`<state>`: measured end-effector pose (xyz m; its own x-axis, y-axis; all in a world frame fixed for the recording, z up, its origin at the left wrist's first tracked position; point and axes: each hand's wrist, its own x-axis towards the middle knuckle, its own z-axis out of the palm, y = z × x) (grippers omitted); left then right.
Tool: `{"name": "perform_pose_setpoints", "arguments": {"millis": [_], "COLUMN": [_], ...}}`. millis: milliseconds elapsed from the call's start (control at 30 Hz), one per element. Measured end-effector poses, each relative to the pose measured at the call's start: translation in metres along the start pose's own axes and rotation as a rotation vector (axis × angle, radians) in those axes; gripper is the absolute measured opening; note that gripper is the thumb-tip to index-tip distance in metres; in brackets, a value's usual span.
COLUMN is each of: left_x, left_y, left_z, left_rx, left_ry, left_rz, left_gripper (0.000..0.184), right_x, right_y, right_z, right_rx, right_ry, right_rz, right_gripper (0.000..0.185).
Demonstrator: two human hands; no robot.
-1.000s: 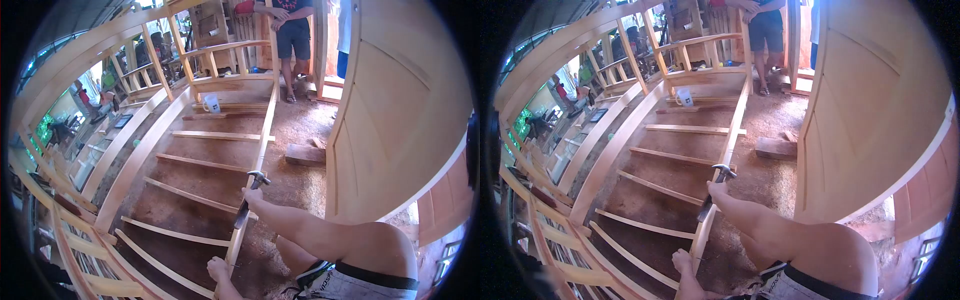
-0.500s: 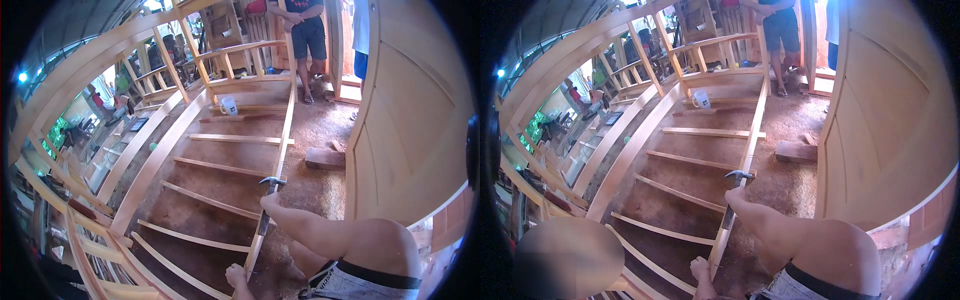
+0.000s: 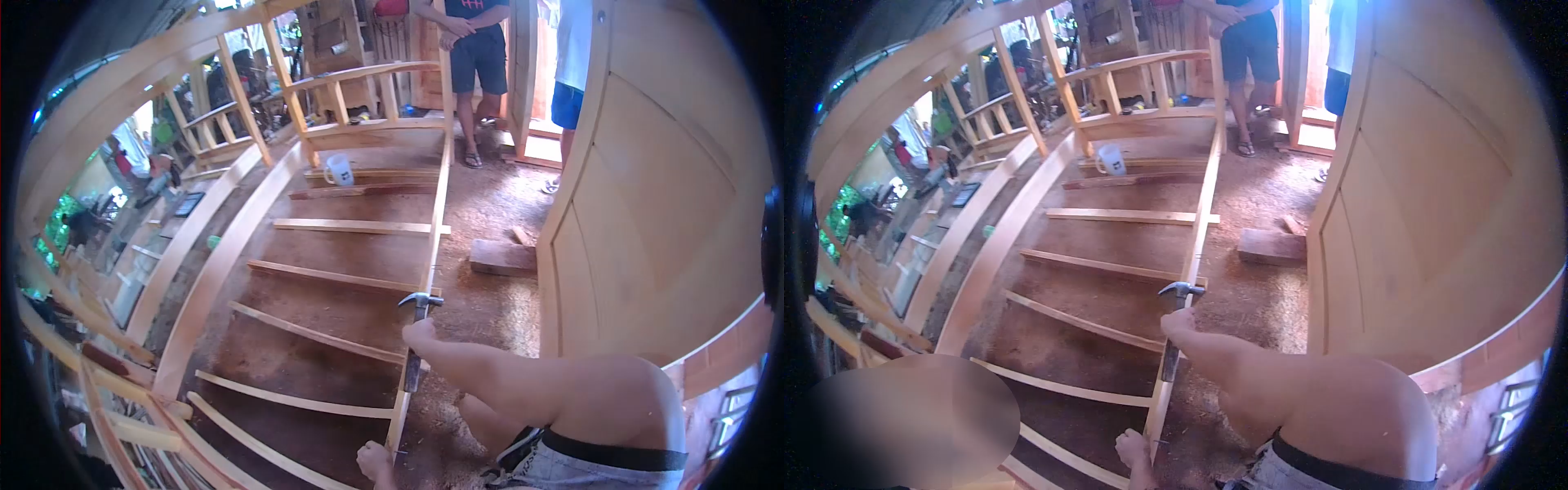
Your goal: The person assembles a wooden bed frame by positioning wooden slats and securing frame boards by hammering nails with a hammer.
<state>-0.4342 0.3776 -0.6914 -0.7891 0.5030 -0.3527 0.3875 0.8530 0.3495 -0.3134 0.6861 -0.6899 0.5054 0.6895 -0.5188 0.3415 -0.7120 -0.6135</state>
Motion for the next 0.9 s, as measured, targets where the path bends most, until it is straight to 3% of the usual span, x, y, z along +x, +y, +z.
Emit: {"name": "perform_pose_setpoints", "arguments": {"millis": [33,67,400,633,733,767,800,833,867,900], "left_x": [0.001,0.009,0.026,0.029,0.019,0.017,0.018,0.019,0.019,0.020], "left_y": [0.009,0.003,0.044,0.033,-0.015,-0.046,-0.043,-0.032,-0.031,-0.018], "left_z": [-0.005,0.002,0.012,0.015,0.021,0.048,0.038,0.032,0.035,0.024], "left_rx": [-0.021,-0.002,0.124,0.171,0.280,0.421,0.317,-0.051,0.067,0.001], "left_ry": [-0.024,-0.073,-0.127,-0.145,-0.117,-0.142,-0.020,-0.358,-0.278,-0.319], "left_rz": [-0.070,-0.063,0.117,0.258,0.533,0.540,0.672,0.038,0.086,-0.065], "left_gripper": [0.049,0.041,0.034,0.029,0.028,0.022,0.025,0.024,0.031,0.037], "right_x": [-0.006,-0.014,-0.031,-0.039,-0.016,-0.011,-0.017,-0.017,-0.012,-0.012], "right_y": [-0.004,-0.009,-0.040,-0.056,-0.035,-0.033,-0.039,-0.048,-0.037,-0.038], "right_z": [-0.007,-0.009,-0.013,-0.012,0.006,0.007,0.009,0.010,0.015,0.014], "right_rx": [-0.013,-0.030,-0.200,-0.224,-0.255,-0.268,-0.319,-0.342,-0.305,-0.333], "right_ry": [-0.062,-0.040,0.058,0.088,0.215,0.184,0.209,0.181,0.225,0.219], "right_rz": [-0.097,-0.082,0.024,0.052,-0.077,-0.071,-0.102,-0.025,-0.085,-0.103], "right_gripper": [0.040,0.040,0.043,0.045,0.057,0.057,0.059,0.059,0.057,0.044]}}
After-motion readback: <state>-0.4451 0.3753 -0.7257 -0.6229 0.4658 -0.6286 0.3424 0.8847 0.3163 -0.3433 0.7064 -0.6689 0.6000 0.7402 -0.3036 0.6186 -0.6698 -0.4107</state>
